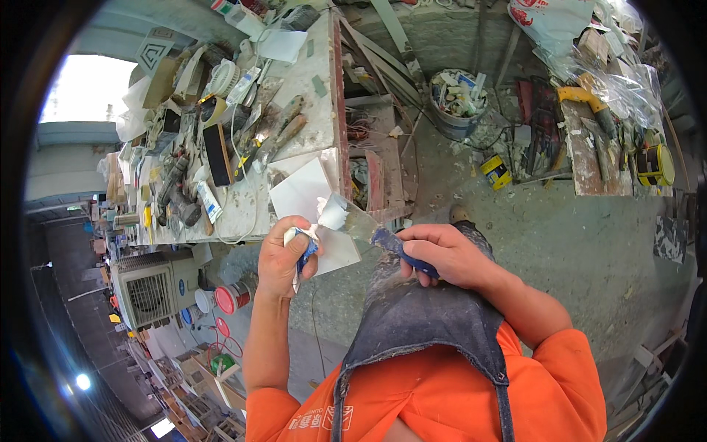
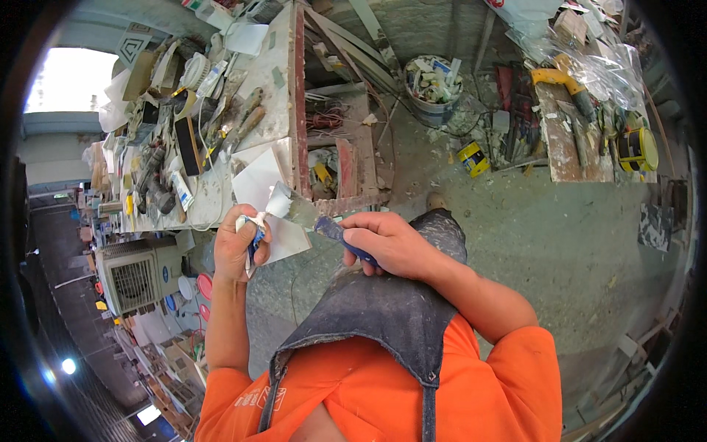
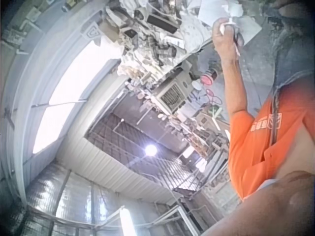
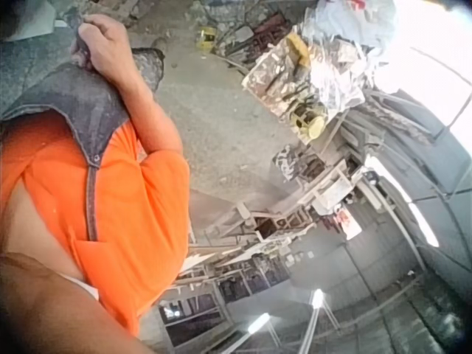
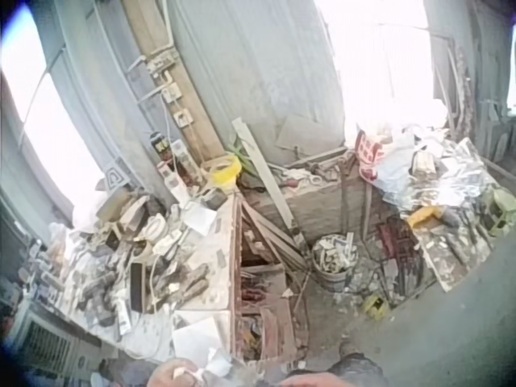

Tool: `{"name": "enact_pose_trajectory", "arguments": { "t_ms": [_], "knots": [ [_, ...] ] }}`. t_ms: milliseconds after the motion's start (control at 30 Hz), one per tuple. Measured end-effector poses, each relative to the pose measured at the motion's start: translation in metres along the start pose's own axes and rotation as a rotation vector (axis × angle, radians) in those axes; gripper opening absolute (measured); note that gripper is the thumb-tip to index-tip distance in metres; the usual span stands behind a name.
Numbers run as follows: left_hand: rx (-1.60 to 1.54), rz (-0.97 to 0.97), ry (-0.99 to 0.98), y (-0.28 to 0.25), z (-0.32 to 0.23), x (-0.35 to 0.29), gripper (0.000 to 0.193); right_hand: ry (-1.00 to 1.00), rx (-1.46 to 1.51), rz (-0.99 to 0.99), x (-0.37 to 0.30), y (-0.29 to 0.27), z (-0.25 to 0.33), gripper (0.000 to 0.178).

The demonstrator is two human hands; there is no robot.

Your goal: The person applies a white paste to a long mesh strip on a wooden board using a putty knife, then scrapes the paste onto a small white tile and spreads it evenly. The person works in a cluttered workshop with tools and materials visible.

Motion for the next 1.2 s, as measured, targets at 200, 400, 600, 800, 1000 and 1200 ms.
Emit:
{"name": "enact_pose_trajectory", "arguments": {
  "t_ms": [200,400,600,800,1000,1200],
  "knots": [
    [-0.025,0.001,-0.009,0.002,0.000,0.001,0.017,0.016,0.020,0.011,0.001,0.001,0.001,0.034],
    [-0.035,-0.005,0.004,0.005,-0.004,-0.002,0.017,0.034,-0.010,0.012,0.005,0.001,-0.002,0.032],
    [0.125,-0.138,0.071,-0.012,-0.022,-0.013,0.028,0.032,-0.078,-0.075,0.003,-0.003,-0.001,0.032],
    [0.779,-0.642,0.034,-0.102,-0.047,-0.005,0.049,0.014,-0.089,-0.178,-0.004,-0.008,0.004,0.033],
    [1.284,-0.848,0.320,-0.144,-0.053,0.006,0.063,0.003,-0.141,-0.206,-0.007,-0.001,0.008,0.033],
    [0.246,-1.020,0.447,-0.077,0.028,-0.072,0.050,-0.006,-0.077,-0.264,-0.019,-0.018,0.007,0.035]
  ]
}}
Point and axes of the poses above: each hand's wrist, its own x-axis towards the middle knuckle, its own y-axis out of the palm, z = x × y, the point moved 6 cm from there along x, towards the middle knuckle, and after that the axes turned 1 degree about x, right-handed, at the moved point
